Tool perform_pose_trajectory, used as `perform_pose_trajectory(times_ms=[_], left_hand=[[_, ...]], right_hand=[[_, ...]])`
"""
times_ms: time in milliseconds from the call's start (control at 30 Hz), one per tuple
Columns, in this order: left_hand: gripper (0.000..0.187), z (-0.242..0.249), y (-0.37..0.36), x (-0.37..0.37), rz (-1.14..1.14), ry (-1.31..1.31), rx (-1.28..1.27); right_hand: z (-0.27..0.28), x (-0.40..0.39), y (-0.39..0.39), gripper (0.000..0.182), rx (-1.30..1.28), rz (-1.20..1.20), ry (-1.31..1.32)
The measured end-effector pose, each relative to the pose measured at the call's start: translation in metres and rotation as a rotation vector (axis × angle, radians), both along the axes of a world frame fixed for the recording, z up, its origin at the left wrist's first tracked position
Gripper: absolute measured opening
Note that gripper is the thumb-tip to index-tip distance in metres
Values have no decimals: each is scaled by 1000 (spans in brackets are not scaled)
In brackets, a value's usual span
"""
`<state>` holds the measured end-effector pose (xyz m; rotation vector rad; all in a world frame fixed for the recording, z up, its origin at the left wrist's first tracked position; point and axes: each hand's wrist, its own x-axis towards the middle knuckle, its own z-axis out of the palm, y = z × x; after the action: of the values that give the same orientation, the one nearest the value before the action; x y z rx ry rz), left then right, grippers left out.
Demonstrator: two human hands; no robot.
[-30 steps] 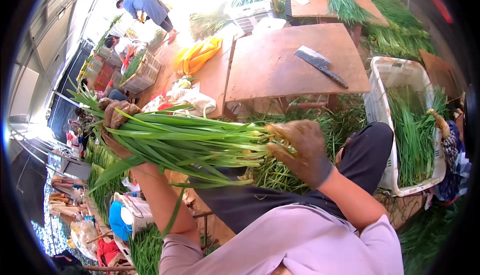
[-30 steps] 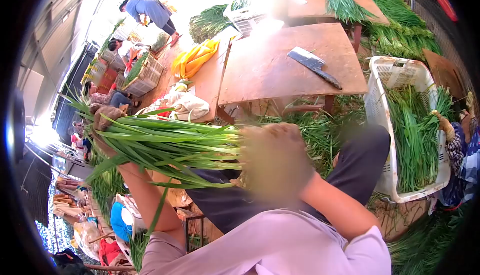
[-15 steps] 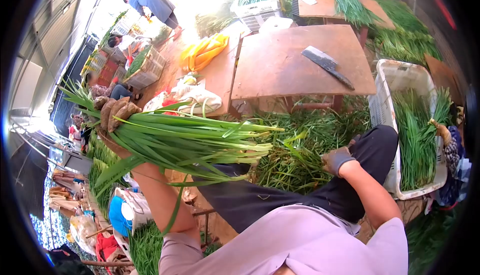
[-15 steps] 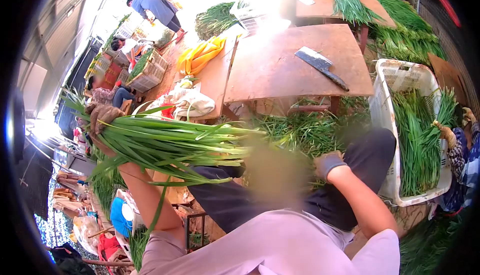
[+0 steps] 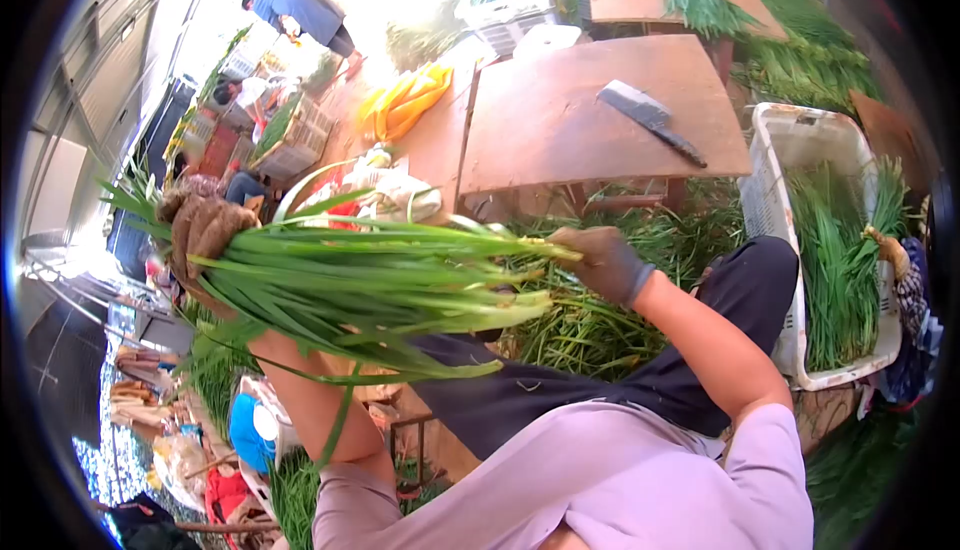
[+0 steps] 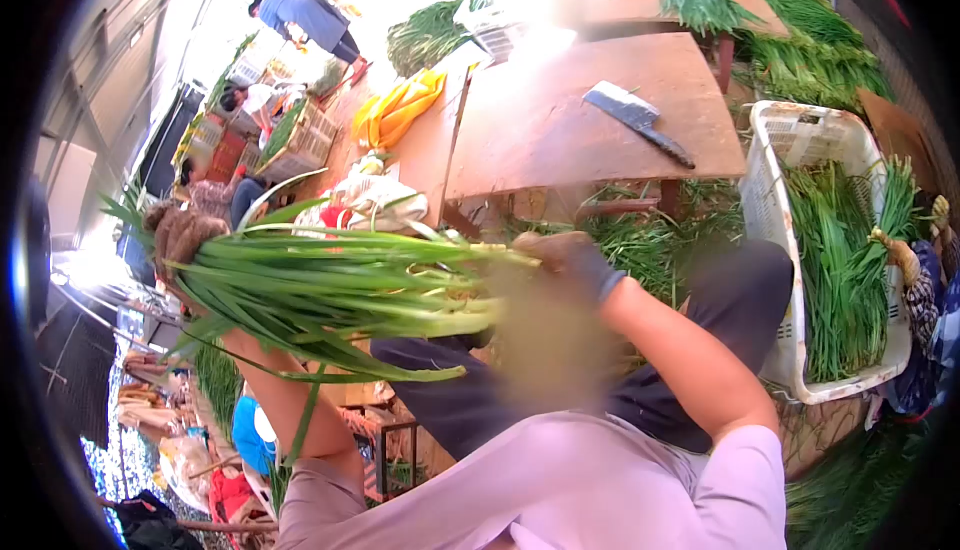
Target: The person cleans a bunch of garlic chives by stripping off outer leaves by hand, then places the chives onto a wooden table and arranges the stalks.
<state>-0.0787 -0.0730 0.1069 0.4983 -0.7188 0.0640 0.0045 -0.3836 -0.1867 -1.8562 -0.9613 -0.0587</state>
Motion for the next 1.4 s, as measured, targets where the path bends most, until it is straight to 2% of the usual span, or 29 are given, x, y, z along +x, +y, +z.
perform_pose_trajectory(times_ms=[33, 100, 167, 200, 267, 333, 400, 433, 500, 567, 633, 733, 767, 800, 833, 867, 967, 1000, 1033, 1067, 1100, 1133, 1167, 1200, 1267, 1300, 1333, 1367, 1400], left_hand=[[6, 2, 10, 0, 71, 11, 7], [13, 8, 7, -2, 170, 66, 2], [13, 8, -14, -4, 216, 68, -18], [14, 7, -21, -3, 249, 71, -39], [13, 10, -8, 0, 233, 81, -15], [12, 9, -3, 1, 229, 97, -1], [11, 10, -3, 5, 74, 82, -40], [11, 10, -2, 6, 71, 84, -38], [10, 10, 2, 9, 119, 123, -53], [8, 6, 6, 16, 38, 150, -119], [6, 8, 3, 20, -17, 133, 42], [11, 11, 1, 22, 57, 114, 94], [12, 10, 3, 22, 108, 105, 79], [12, 10, 2, 21, 111, 103, 74], [13, 9, 1, 21, 109, 80, 104], [14, 9, -1, 21, 106, 58, 136], [15, 4, 21, 28, 110, 11, 189], [15, 2, 36, 31, 121, -12, 213], [15, 1, 50, 31, 125, -14, 211], [16, 0, 63, 31, 271, 14, 241], [19, 2, 59, 35, 133, -10, 211], [23, 4, 55, 40, -5, -26, 186], [23, 4, 57, 41, -7, -28, 184], [23, 3, 63, 41, 61, -18, 229], [24, 0, 55, 39, 128, 1, 269], [22, -1, 37, 36, 89, 91, 145], [30, 1, 25, 35, 47, 176, 24], [30, -2, 28, 39, 39, 172, 29], [30, -7, 38, 45, 139, 155, 87]], right_hand=[[-13, -3, -10, 24, -23, -71, 113], [-50, -3, -31, 22, -173, -199, 108], [-88, -4, -53, 28, -829, -142, -46], [-83, -10, -52, 28, -825, -145, -44], [-73, -22, -54, 43, -1434, 99, 340], [-55, -39, -45, 78, -1192, 21, 198], [-85, -40, -21, 83, -511, 20, 2], [-69, -45, -7, 81, -314, 56, 78], [-46, -49, 19, 80, -112, 85, 146], [-46, -45, 40, 70, -125, 111, -198], [-47, -43, 59, 60, -133, 142, -539], [-41, -46, 67, 54, -162, 113, -751], [-38, -49, 65, 52, -65, 287, -318], [-33, -53, 64, 50, 204, 464, 263], [-27, -56, 63, 49, 443, 483, 688], [-37, -51, 62, 40, 163, 217, 86], [-43, -47, 35, 25, 107, 3, 220], [-66, -44, 23, 25, 112, -93, 515], [-86, -38, 1, 30, -100, -47, 399], [-98, -36, -14, 37, -310, -3, 280], [-95, -40, -17, 37, -311, -3, 282], [-85, -45, -23, 45, -642, 14, 264], [-79, -47, -27, 54, -973, 31, 240], [-75, -45, -21, 69, -965, 18, 270], [-58, -47, -2, 72, -363, -6, 100], [-29, -51, 9, 67, -232, 16, 279], [-2, -54, 18, 63, -93, 34, 452], [-11, -52, 28, 63, -87, 26, 448], [-34, -45, 45, 54, 191, 243, 553]])
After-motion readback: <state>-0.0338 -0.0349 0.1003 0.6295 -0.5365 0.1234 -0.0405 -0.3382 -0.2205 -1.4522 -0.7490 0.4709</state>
